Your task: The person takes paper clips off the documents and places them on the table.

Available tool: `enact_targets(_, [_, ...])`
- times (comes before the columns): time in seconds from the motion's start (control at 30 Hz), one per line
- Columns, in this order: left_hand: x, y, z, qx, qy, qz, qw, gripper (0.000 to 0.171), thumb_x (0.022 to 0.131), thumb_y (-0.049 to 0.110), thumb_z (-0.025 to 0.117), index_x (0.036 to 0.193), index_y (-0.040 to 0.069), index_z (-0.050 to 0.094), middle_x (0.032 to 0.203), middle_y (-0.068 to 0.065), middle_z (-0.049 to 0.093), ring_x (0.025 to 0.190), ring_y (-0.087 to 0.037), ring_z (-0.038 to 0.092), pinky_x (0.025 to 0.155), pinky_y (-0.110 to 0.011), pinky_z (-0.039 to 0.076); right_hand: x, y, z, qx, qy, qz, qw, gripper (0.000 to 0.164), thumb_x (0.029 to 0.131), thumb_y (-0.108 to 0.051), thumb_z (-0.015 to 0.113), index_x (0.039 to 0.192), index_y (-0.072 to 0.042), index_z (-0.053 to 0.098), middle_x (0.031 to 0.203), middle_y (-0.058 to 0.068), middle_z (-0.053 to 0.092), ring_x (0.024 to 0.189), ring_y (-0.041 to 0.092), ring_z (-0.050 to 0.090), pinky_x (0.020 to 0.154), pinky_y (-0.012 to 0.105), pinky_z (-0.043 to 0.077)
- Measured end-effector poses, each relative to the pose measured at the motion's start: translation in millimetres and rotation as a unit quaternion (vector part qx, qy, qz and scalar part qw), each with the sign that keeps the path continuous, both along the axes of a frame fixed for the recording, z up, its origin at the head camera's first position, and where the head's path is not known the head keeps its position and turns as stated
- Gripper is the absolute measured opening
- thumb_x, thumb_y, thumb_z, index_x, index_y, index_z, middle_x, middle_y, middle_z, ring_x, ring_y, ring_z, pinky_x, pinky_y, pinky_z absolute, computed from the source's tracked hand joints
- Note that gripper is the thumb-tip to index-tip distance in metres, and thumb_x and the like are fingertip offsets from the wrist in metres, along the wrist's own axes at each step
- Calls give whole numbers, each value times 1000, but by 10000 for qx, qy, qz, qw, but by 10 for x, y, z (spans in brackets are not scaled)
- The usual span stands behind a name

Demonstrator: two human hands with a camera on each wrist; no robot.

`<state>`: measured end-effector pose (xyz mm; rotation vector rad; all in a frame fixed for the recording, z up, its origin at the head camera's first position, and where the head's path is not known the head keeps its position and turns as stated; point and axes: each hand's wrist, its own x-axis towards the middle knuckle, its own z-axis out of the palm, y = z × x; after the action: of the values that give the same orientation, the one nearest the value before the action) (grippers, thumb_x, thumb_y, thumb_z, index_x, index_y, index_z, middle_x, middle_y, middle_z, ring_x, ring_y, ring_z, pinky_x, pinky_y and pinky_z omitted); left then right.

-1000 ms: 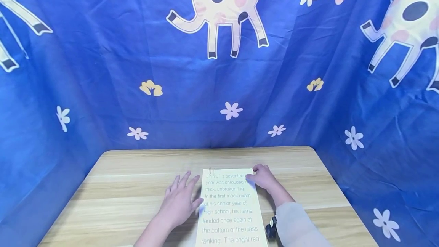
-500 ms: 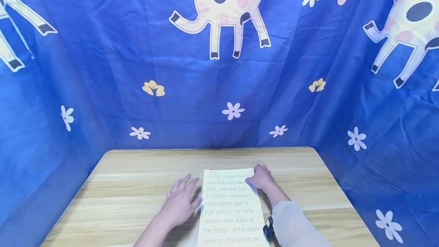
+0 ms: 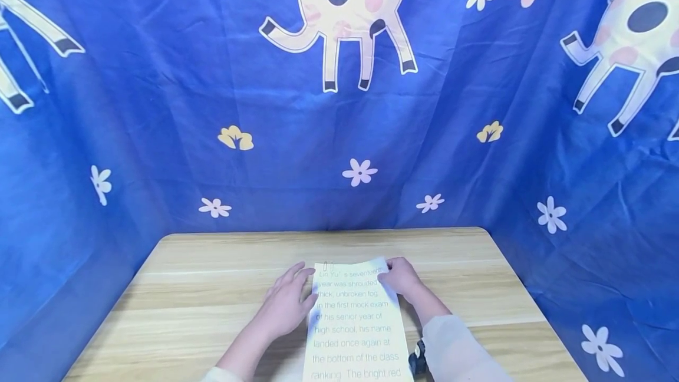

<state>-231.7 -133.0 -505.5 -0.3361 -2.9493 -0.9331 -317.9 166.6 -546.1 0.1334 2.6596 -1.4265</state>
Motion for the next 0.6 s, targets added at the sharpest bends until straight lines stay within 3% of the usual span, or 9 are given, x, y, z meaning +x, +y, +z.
enact_targets(0.17, [-101, 25, -43, 394, -78, 33, 9992, 58, 104, 25, 71, 156, 8, 53, 171, -23, 42, 153, -54, 44, 123, -80, 31, -17, 94, -51, -989, -78, 6, 9951, 28, 95, -5, 73, 121, 3, 76, 104, 15, 80, 83, 21, 74, 75, 32, 63])
enact_targets(0.37, [-208, 41, -72, 719, -97, -25, 9974, 59, 104, 22, 70, 158, 7, 50, 170, -22, 43, 152, -50, 47, 126, -73, 35, -38, 257, -177, -1938, -259, 123, 9806, 27, 101, -7, 69, 127, 2, 73, 108, 15, 82, 85, 20, 78, 78, 32, 66])
enact_targets(0.6, [-353, 31, -89, 988, -272, -81, 9947, 65, 106, 20, 68, 163, 6, 42, 169, -26, 41, 147, -50, 53, 122, -68, 45, -59, 321, -204, -2252, -269, 300, 9735, 29, 103, -8, 68, 129, 4, 72, 110, 16, 82, 87, 19, 79, 81, 31, 65])
